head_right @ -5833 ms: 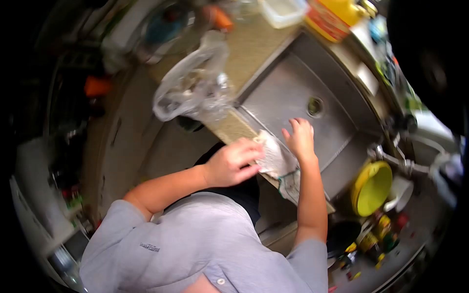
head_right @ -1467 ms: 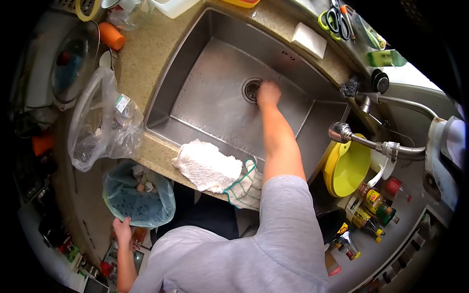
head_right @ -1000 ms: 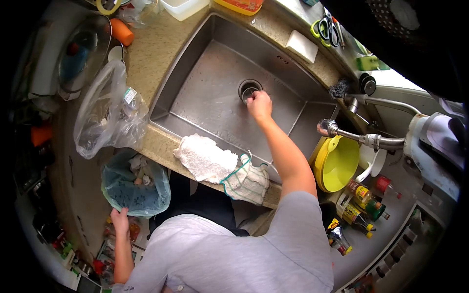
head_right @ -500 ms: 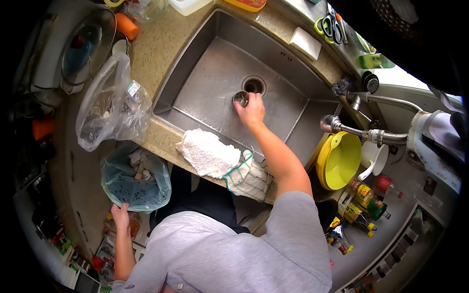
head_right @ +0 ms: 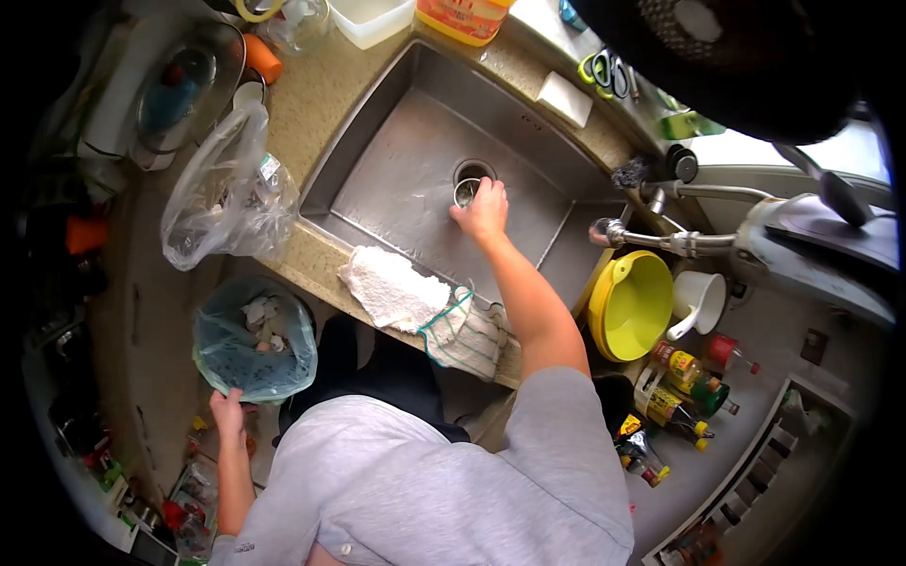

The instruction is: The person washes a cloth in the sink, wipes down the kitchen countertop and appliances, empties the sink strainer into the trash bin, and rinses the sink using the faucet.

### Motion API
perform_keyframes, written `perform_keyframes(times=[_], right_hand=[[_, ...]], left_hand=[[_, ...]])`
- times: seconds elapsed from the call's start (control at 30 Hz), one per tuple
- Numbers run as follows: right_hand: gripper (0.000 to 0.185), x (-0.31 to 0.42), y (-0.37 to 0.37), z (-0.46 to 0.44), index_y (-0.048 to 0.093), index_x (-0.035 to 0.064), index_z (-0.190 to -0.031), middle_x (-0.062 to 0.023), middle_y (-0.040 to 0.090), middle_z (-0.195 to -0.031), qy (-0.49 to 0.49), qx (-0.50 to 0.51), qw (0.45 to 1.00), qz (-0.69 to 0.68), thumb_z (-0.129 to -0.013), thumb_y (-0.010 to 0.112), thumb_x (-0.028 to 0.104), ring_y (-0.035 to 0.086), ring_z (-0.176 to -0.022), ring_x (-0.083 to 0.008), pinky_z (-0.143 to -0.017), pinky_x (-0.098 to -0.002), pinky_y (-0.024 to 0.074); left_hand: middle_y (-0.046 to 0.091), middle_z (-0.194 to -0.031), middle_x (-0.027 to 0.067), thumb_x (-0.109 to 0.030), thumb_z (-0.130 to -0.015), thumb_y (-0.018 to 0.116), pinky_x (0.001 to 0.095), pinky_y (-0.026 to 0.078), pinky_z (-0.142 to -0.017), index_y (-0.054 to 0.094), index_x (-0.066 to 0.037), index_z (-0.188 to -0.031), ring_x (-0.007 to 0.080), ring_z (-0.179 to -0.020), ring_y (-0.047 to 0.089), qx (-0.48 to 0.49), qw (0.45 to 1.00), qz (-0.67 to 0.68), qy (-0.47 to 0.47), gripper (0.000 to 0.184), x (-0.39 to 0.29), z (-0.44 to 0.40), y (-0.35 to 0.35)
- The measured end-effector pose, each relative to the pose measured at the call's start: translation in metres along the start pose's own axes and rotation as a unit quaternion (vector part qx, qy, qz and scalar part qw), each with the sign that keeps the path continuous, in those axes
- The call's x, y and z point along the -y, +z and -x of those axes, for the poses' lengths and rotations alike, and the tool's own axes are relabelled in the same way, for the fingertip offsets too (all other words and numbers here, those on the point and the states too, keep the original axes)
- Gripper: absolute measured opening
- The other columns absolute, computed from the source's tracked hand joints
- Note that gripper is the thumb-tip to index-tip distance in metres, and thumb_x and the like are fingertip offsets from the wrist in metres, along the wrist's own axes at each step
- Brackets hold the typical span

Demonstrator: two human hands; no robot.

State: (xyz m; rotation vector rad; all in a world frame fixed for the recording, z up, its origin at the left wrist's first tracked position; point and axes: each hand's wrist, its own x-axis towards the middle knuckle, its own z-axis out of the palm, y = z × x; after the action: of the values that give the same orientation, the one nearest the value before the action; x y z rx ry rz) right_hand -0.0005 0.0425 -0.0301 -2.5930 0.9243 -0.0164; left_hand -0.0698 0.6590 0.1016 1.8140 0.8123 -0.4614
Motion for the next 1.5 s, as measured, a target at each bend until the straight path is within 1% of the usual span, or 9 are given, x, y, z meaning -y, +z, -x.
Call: perform_keyframes(times=[0.07,0.13,0.17,0.37,0.43,0.53,0.77,1.03,1.5], right_hand=[[0.078,0.009,-0.023,-0.001,0.049,-0.0021,-0.122,-0.0222,0.049,-0.12,0.008,0.004,1.0,-0.001,-0.058,0.086,0.025,0.054,-0.112,-0.0396,-0.096,-0.0442,0.0483],[0.076,0.023,-0.048,0.001,0.048,-0.0007,-0.119,-0.0246,0.045,-0.122,0.078,0.033,0.996,-0.011,-0.059,0.089,0.022,0.055,-0.111,-0.0416,-0.094,-0.0455,0.05],[0.077,0.025,-0.054,0.001,0.048,0.001,-0.121,-0.0233,0.043,-0.124,0.083,0.036,0.996,0.005,-0.059,0.09,0.022,0.054,-0.112,-0.0408,-0.094,-0.0459,0.05],[0.078,0.022,-0.076,-0.001,0.05,0.0048,-0.122,-0.0197,0.045,-0.124,0.043,-0.002,0.996,0.084,-0.059,0.09,0.027,0.052,-0.116,-0.0375,-0.095,-0.0469,0.0482],[0.079,0.024,-0.082,-0.002,0.051,0.0085,-0.125,-0.017,0.045,-0.126,0.039,-0.005,0.993,0.115,-0.059,0.09,0.031,0.051,-0.118,-0.0348,-0.096,-0.0463,0.0468],[0.082,0.023,-0.084,-0.003,0.051,0.0085,-0.13,-0.0158,0.047,-0.124,0.029,-0.012,0.991,0.126,-0.06,0.088,0.031,0.052,-0.118,-0.0339,-0.097,-0.0433,0.0478],[0.082,0.017,-0.08,-0.006,0.051,0.0082,-0.13,-0.0147,0.049,-0.122,0.023,-0.02,0.991,0.13,-0.06,0.088,0.032,0.054,-0.115,-0.0337,-0.096,-0.0441,0.0474],[0.077,0.013,-0.078,-0.01,0.051,0.0066,-0.122,-0.0135,0.05,-0.117,0.013,-0.034,0.99,0.135,-0.059,0.088,0.032,0.055,-0.112,-0.0329,-0.093,-0.0448,0.0472],[0.074,0.013,-0.078,-0.021,0.053,0.0069,-0.118,-0.0127,0.051,-0.116,-0.039,-0.051,0.987,0.15,-0.058,0.088,0.031,0.055,-0.11,-0.0314,-0.088,-0.0448,0.0463]], left_hand=[[0.066,-0.096,0.0118,0.001,-0.083,0.052,0.0327,0.054,-0.049,0.059,0.004,-0.107,0.0221,-0.068,0.066,0.0,1.0,0.015,-0.016,0.025,-0.013,0.006,0.008],[0.066,-0.094,0.0112,-0.004,-0.085,0.053,0.0322,0.055,-0.048,0.059,0.003,-0.106,0.0216,-0.065,0.066,-0.024,1.0,-0.008,-0.001,0.023,-0.016,0.011,0.009],[0.066,-0.094,0.0112,-0.004,-0.085,0.053,0.0322,0.055,-0.048,0.059,0.003,-0.106,0.0216,-0.065,0.066,-0.023,1.0,-0.001,-0.002,0.023,-0.01,0.007,0.006],[0.065,-0.087,0.0111,-0.004,-0.085,0.052,0.0317,0.052,-0.047,0.059,0.002,-0.104,0.0201,-0.058,0.062,-0.042,0.999,0.01,0.027,0.021,0.007,-0.005,0.0],[0.065,-0.089,0.0114,-0.003,-0.085,0.053,0.0322,0.053,-0.048,0.059,0.003,-0.104,0.0198,-0.061,0.063,-0.041,0.999,0.015,0.023,0.02,0.007,-0.005,-0.003],[0.066,-0.091,0.0119,-0.002,-0.086,0.053,0.0327,0.053,-0.049,0.059,0.003,-0.104,0.0199,-0.064,0.064,-0.041,0.999,0.014,0.012,0.02,0.005,-0.004,-0.005],[0.067,-0.094,0.0126,-0.003,-0.086,0.053,0.0313,0.053,-0.047,0.06,0.003,-0.106,0.0209,-0.066,0.066,-0.046,0.999,0.005,0.001,0.021,-0.003,0.002,-0.004],[0.067,-0.094,0.0108,-0.006,-0.087,0.053,0.0324,0.055,-0.048,0.06,0.001,-0.106,0.021,-0.066,0.066,-0.039,0.999,-0.013,-0.003,0.021,-0.001,-0.001,-0.005],[0.066,-0.095,0.0103,-0.006,-0.086,0.054,0.0323,0.053,-0.049,0.061,0.002,-0.108,0.0213,-0.07,0.066,-0.022,1.0,-0.021,-0.007,0.024,-0.006,-0.001,-0.001]])
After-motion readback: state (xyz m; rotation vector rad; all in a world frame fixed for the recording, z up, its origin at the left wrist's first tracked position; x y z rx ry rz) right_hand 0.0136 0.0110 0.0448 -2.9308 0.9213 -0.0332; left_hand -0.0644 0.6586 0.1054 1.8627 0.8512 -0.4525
